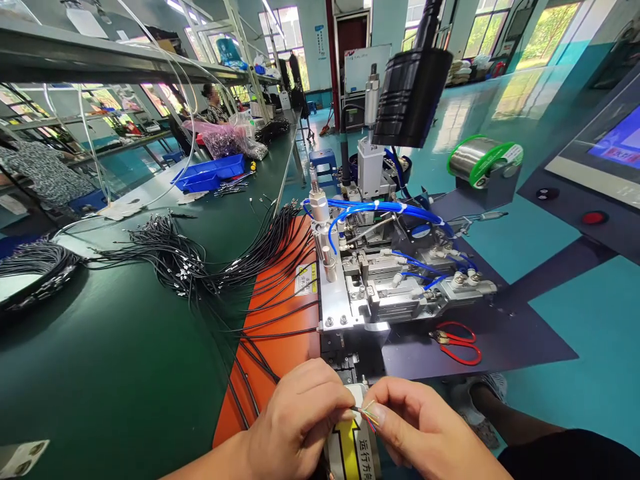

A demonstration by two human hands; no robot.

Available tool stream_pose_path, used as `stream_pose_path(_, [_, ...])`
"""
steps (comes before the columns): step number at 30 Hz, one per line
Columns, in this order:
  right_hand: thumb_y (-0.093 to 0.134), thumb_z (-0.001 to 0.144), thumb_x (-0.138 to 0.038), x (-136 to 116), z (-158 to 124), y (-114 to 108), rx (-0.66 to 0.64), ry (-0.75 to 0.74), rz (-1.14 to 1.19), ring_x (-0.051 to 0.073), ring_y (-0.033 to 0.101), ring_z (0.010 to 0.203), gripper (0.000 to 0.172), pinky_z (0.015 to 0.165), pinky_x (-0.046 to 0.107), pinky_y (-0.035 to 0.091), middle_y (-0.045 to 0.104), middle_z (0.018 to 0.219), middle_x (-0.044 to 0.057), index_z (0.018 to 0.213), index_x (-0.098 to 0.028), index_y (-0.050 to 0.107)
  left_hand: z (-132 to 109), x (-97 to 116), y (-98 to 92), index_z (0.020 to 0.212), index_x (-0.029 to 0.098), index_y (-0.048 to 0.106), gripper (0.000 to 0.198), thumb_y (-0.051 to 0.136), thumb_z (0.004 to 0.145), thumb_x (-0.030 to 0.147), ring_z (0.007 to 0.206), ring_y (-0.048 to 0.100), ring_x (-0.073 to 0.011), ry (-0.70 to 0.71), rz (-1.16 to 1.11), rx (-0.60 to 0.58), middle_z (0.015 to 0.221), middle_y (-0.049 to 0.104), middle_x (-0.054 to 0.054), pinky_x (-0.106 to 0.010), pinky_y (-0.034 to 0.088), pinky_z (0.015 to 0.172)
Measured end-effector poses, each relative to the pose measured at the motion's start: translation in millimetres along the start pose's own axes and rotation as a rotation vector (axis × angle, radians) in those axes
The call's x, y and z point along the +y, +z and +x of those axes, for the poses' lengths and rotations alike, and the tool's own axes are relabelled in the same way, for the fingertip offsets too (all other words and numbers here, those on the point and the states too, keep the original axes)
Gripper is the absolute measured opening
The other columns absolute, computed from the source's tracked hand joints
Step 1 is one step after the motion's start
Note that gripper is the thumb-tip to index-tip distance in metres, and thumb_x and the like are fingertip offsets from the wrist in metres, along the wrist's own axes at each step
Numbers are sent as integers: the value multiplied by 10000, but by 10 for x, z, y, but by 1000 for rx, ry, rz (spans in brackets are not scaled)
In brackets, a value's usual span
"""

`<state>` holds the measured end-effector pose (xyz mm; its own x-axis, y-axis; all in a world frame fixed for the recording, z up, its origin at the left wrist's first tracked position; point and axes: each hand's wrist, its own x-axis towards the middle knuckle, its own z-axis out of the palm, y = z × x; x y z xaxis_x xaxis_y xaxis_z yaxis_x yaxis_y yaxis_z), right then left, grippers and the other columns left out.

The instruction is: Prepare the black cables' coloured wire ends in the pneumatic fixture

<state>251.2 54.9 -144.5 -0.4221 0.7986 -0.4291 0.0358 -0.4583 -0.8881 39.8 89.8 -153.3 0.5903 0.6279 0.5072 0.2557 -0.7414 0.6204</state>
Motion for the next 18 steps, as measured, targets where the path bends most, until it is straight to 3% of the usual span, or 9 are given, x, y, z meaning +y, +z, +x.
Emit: stream_pose_path(18, [619,925,-565,-11,-94,-4,52,25,-23,118,330,669,378,610,234,291,418,718,-21,867,-193,659,-10,37,-12,890,140,600,131,489,959,141,722,503,-162,-64,38,-18,769,601,-71,-291,386,632])
